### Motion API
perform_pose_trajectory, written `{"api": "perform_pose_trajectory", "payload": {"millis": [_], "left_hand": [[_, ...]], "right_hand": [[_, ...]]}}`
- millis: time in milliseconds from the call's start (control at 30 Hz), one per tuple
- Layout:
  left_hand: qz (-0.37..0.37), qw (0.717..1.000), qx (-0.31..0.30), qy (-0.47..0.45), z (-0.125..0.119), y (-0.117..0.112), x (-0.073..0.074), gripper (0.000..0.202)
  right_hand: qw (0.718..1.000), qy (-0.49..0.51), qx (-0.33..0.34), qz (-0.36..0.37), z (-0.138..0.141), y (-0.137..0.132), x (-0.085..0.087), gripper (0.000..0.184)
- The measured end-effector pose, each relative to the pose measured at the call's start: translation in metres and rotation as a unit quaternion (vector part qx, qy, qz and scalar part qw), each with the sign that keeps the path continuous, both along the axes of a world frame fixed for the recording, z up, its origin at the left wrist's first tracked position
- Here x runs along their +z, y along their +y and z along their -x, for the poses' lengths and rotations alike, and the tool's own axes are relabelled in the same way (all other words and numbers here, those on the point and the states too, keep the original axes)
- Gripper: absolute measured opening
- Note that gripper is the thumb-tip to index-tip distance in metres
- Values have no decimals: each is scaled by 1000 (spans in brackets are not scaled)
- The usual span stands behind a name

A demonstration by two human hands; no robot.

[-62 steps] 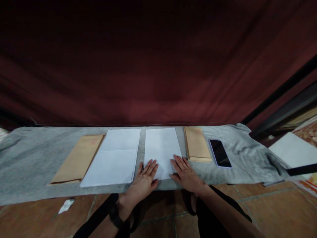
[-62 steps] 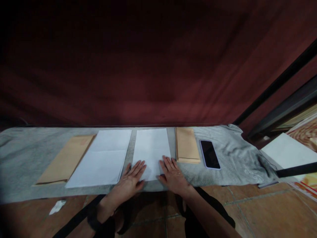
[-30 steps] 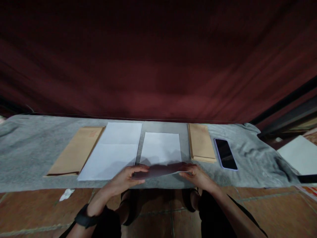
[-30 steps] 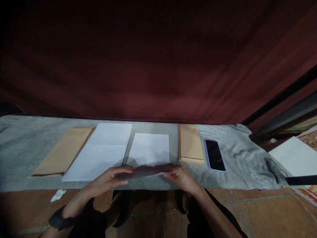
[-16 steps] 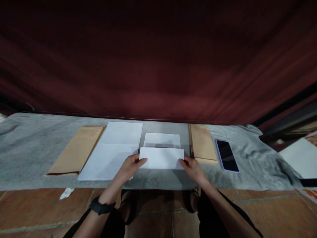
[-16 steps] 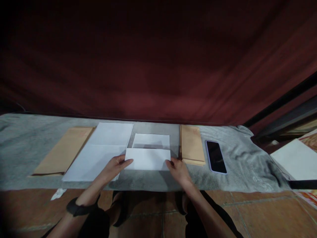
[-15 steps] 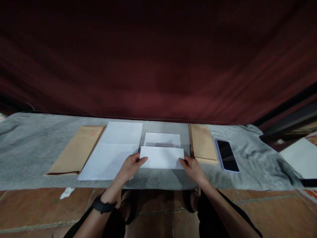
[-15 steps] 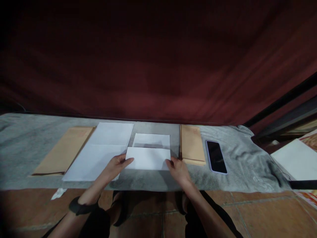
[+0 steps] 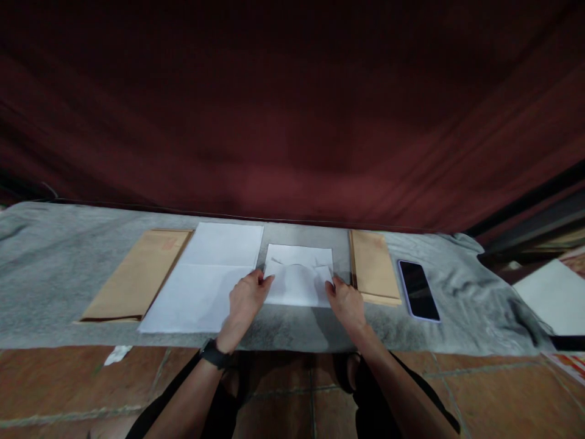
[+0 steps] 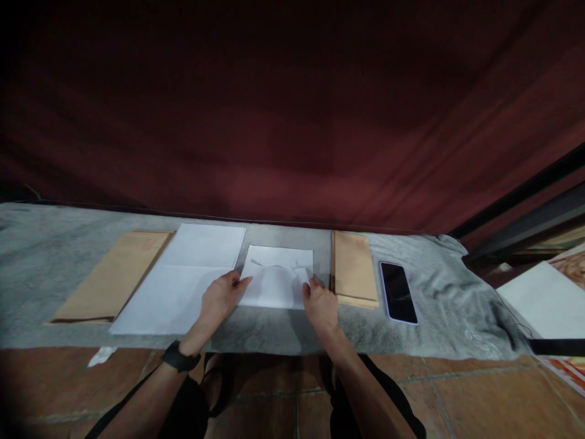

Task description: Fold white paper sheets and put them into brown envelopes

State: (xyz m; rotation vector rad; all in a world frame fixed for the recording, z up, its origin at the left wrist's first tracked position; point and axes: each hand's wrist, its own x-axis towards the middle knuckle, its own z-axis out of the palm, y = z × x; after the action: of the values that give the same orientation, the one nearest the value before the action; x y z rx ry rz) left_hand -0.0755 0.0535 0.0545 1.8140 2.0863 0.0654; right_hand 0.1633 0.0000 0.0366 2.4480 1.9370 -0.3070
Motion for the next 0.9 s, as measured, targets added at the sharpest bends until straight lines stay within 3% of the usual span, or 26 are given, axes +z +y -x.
{"api": "perform_pose_trajectory", "payload": {"millis": [400, 667, 900], "left_hand": [[-24, 999, 27, -36, -5, 19, -9, 37], [-27, 968, -25, -248, 16, 21, -15, 45], [-13, 987, 4, -159, 8, 25, -17, 28]], "right_hand": [[999, -9, -31, -10, 2, 21, -3, 34], [999, 0, -47, -16, 1, 31, -3, 34], [998, 6, -62, -24, 1, 39, -3, 37]]}}
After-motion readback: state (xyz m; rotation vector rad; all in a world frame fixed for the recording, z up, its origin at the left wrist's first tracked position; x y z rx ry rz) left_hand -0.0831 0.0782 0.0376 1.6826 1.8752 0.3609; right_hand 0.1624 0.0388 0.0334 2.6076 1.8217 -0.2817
